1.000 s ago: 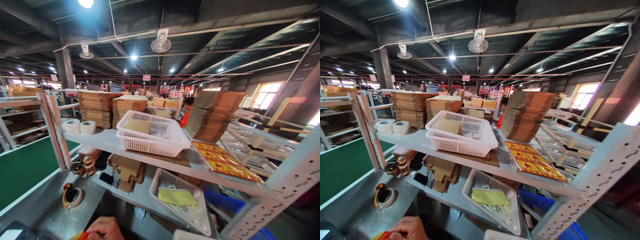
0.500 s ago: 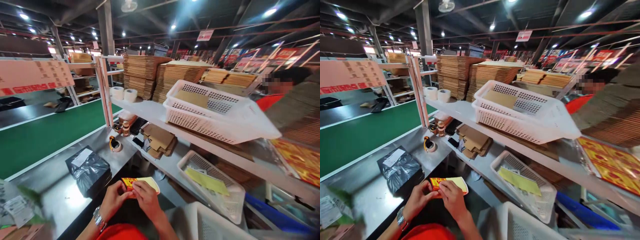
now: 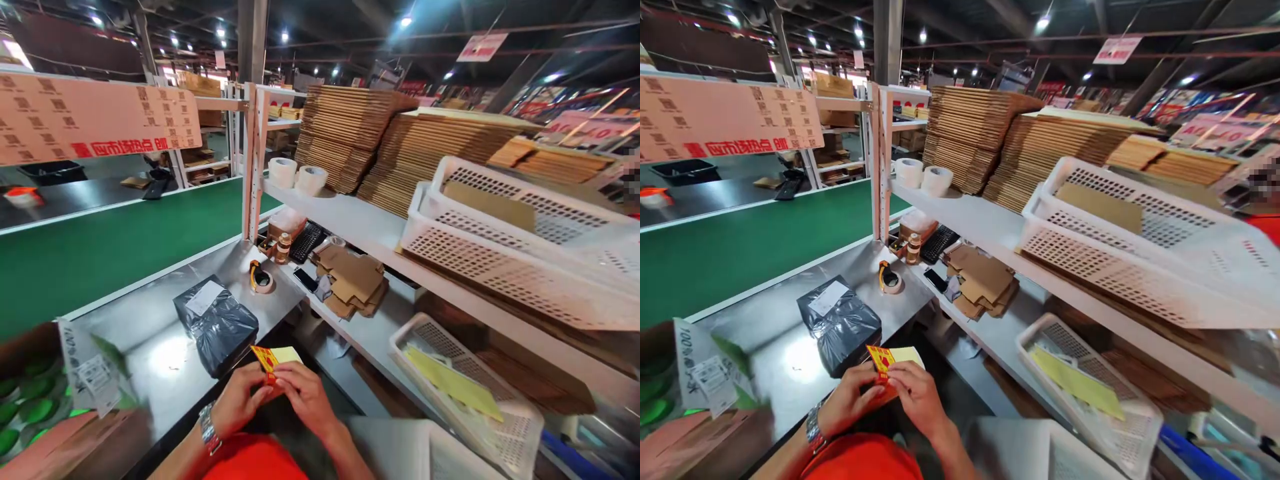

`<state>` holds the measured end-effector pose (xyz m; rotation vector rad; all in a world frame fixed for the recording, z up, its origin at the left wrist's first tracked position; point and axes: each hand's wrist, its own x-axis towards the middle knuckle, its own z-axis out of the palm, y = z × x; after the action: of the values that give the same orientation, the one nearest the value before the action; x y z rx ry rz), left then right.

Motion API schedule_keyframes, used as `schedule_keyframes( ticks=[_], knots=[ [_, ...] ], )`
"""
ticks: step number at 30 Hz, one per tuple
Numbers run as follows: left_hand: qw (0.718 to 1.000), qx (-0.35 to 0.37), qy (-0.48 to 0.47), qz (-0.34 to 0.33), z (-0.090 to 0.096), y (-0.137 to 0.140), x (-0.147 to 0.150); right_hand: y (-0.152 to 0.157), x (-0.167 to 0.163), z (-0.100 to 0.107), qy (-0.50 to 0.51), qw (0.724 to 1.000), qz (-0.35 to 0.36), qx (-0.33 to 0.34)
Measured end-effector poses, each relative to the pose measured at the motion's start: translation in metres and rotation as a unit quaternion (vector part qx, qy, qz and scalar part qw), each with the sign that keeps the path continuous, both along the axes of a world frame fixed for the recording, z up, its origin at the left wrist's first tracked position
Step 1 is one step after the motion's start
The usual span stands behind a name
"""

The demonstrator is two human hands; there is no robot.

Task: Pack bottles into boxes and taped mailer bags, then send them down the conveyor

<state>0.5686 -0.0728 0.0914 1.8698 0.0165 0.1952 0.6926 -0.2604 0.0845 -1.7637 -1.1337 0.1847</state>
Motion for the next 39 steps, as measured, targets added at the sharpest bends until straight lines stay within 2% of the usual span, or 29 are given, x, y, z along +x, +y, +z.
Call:
schedule_keyframes(
  ticks=[2,4,7,10,12,13,15,16,17,19,21,23,25,28,31,33,35,39],
  knots=[
    [1.0,0.03,0.009,-0.003,-0.004,0.011,-0.006,0.013,-0.008,0.001,0.039,0.999,-0.021,0.0],
    [0.997,0.07,0.03,-0.002,-0.006,0.025,-0.014,0.026,-0.012,0.0,0.125,0.99,-0.072,0.005],
    [0.994,0.094,0.062,0.017,-0.006,0.054,-0.035,0.044,-0.003,-0.003,0.281,0.947,-0.153,0.03],
    [0.991,0.095,0.076,0.054,-0.008,0.091,-0.073,0.064,0.021,-0.002,0.368,0.902,-0.208,0.082],
    [0.987,0.099,0.09,0.09,-0.014,0.115,-0.109,0.082,0.035,0.0,0.361,0.886,-0.264,0.124],
    [0.982,0.1,0.1,0.125,-0.019,0.126,-0.129,0.093,0.04,0.0,0.322,0.887,-0.302,0.138],
    [0.966,0.099,0.12,0.205,-0.027,0.143,-0.169,0.118,0.042,-0.006,0.179,0.91,-0.344,0.144],
    [0.958,0.097,0.129,0.239,-0.031,0.149,-0.187,0.131,0.04,-0.014,0.088,0.933,-0.324,0.133],
    [0.949,0.095,0.135,0.267,-0.034,0.153,-0.204,0.143,0.036,-0.023,0.001,0.956,-0.272,0.112],
    [0.936,0.093,0.142,0.308,-0.035,0.157,-0.228,0.162,0.024,-0.048,-0.12,0.984,-0.114,0.058],
    [0.925,0.091,0.14,0.342,-0.032,0.156,-0.241,0.17,0.014,-0.073,-0.169,0.985,0.018,0.004],
    [0.926,0.086,0.139,0.341,-0.024,0.153,-0.244,0.171,0.01,-0.092,-0.175,0.982,0.069,-0.031],
    [0.932,0.076,0.131,0.33,-0.013,0.15,-0.241,0.174,0.013,-0.103,-0.174,0.981,0.068,-0.059],
    [0.949,0.049,0.119,0.289,0.005,0.147,-0.231,0.196,0.02,-0.107,-0.167,0.978,0.04,-0.118],
    [0.965,0.032,0.13,0.226,0.017,0.147,-0.225,0.228,0.022,-0.106,-0.167,0.954,0.025,-0.248],
    [0.963,0.041,0.135,0.231,0.02,0.148,-0.224,0.242,0.022,-0.105,-0.168,0.935,0.016,-0.311],
    [0.957,0.05,0.128,0.257,0.019,0.149,-0.223,0.247,0.023,-0.103,-0.137,0.941,0.016,-0.31],
    [0.943,0.036,0.07,0.324,0.017,0.15,-0.21,0.236,0.019,-0.089,0.054,0.98,0.03,-0.189]
  ],
)
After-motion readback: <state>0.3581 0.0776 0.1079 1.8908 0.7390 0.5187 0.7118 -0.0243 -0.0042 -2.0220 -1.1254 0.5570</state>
